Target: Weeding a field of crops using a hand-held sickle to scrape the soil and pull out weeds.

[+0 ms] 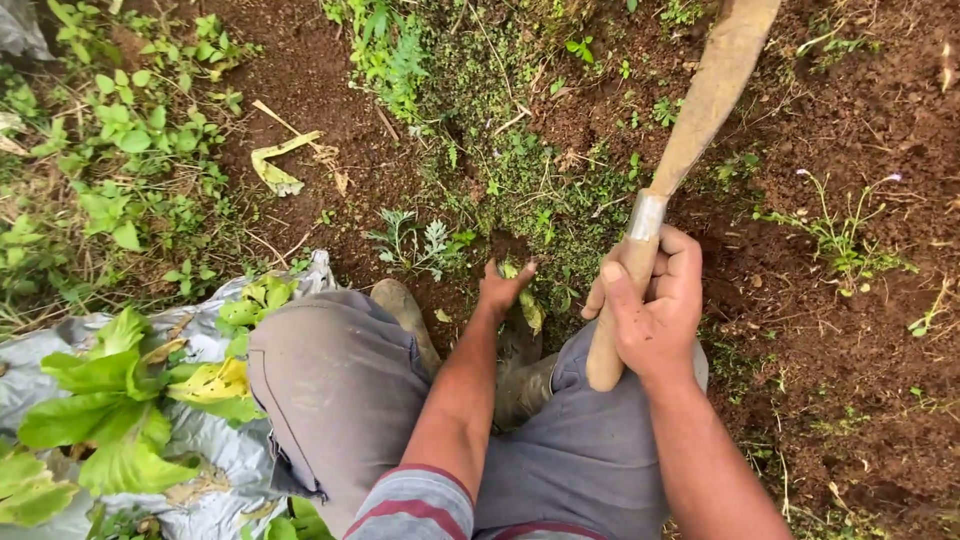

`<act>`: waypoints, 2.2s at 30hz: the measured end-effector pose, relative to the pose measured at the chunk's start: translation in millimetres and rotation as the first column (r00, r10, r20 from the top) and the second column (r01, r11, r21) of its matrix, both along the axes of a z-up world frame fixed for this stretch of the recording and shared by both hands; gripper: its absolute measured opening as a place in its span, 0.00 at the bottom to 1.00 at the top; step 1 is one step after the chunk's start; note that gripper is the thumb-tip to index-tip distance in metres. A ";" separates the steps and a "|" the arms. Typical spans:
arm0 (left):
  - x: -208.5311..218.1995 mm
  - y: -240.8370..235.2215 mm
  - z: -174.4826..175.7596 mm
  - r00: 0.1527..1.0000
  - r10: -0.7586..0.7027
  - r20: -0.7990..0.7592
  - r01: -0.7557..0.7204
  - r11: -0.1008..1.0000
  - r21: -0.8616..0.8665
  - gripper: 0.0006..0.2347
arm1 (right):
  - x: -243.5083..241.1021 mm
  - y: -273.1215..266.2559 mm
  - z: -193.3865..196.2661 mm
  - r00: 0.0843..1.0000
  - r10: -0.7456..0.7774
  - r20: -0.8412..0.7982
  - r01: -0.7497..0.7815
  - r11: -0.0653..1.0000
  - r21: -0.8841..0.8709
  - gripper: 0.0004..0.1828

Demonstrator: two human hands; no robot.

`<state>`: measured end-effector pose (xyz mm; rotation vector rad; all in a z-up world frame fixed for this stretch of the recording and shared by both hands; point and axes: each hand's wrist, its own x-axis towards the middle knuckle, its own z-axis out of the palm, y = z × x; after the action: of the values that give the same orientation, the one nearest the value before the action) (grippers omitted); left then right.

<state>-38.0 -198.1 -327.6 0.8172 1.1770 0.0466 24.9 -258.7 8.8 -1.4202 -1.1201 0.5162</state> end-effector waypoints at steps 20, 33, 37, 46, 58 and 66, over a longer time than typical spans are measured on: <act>-61.8 104.4 91.3 0.333 0.941 0.060 -0.933 0.319 0.170 0.27 | 6.4 -1.3 0.6 0.999 0.024 -0.042 -0.023 0.999 0.035 0.20; -28.1 90.9 168.3 0.986 0.127 -0.106 -0.043 0.815 0.578 0.28 | 2.8 2.9 6.0 0.999 0.044 0.004 -0.044 0.999 -0.021 0.20; 7.5 117.9 113.6 0.977 0.098 -0.191 0.034 0.808 0.588 0.27 | 8.0 5.0 -2.2 0.999 0.033 -0.001 -0.033 0.999 -0.025 0.22; 15.2 90.1 13.0 0.803 -0.269 -0.533 0.566 0.626 0.537 0.14 | 8.9 7.8 -4.1 1.000 0.014 -0.027 -0.015 0.999 -0.044 0.22; -31.3 131.7 225.3 0.736 -0.254 -0.628 0.677 0.267 0.685 0.10 | 4.8 1.0 2.0 1.000 0.016 0.009 -0.015 0.998 -0.066 0.22; -17.4 158.3 301.9 0.905 -0.341 -0.256 0.360 0.291 0.886 0.18 | -1.4 1.9 11.2 0.999 -0.047 0.005 0.048 0.992 -0.117 0.21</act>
<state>-55.4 -39.8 -25.7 2.1182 0.8770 0.3753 23.5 -256.8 20.0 -1.5458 -1.0696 0.5542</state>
